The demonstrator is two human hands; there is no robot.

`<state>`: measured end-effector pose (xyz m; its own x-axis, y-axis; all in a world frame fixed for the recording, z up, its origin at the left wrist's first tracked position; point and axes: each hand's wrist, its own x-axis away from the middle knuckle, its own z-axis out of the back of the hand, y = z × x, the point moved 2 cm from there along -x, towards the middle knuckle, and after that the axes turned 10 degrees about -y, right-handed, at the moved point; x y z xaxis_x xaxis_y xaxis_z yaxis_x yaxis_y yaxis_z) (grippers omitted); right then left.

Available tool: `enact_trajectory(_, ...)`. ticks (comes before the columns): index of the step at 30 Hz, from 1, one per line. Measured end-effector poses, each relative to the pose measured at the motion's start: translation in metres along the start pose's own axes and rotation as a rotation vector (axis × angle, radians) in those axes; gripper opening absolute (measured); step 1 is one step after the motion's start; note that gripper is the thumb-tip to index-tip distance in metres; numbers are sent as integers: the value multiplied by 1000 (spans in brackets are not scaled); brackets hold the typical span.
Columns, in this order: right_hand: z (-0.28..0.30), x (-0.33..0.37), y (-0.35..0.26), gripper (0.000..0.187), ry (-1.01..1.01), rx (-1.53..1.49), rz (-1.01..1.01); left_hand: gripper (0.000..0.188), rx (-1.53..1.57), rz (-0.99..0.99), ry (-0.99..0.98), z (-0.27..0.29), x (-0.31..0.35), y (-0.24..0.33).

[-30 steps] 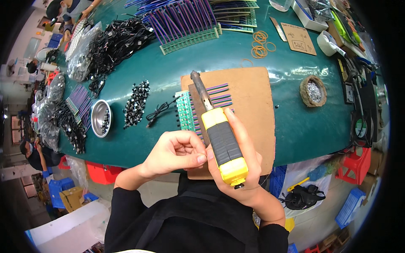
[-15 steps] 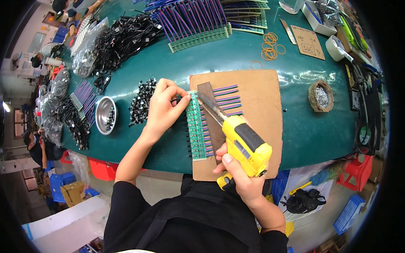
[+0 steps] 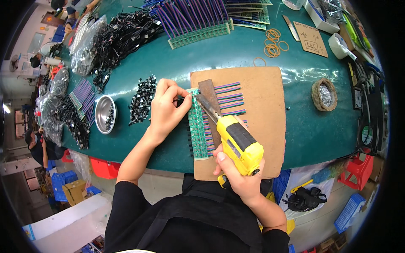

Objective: The person solders small electronic components onto a circuit board strip using a soldering tool and solder wire.

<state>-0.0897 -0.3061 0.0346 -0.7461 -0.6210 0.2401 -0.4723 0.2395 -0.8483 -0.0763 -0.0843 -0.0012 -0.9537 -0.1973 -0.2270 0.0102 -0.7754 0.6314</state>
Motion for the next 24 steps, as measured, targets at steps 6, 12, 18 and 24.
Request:
enact_trajectory(6,0,2,1,20,-6,11,15,9,-9,-9,7,0,-1,1)
enact_trajectory(12,2,3,-6,31,15,-15,55,9,-15,-13,9,0,0,1)
enact_trajectory(18,3,4,-7,34,11,-38,63,9,-26,-26,0,2,0,2)
enact_trajectory(24,3,5,-6,33,22,-50,64,15,7,-282,-248,19,-5,-4)
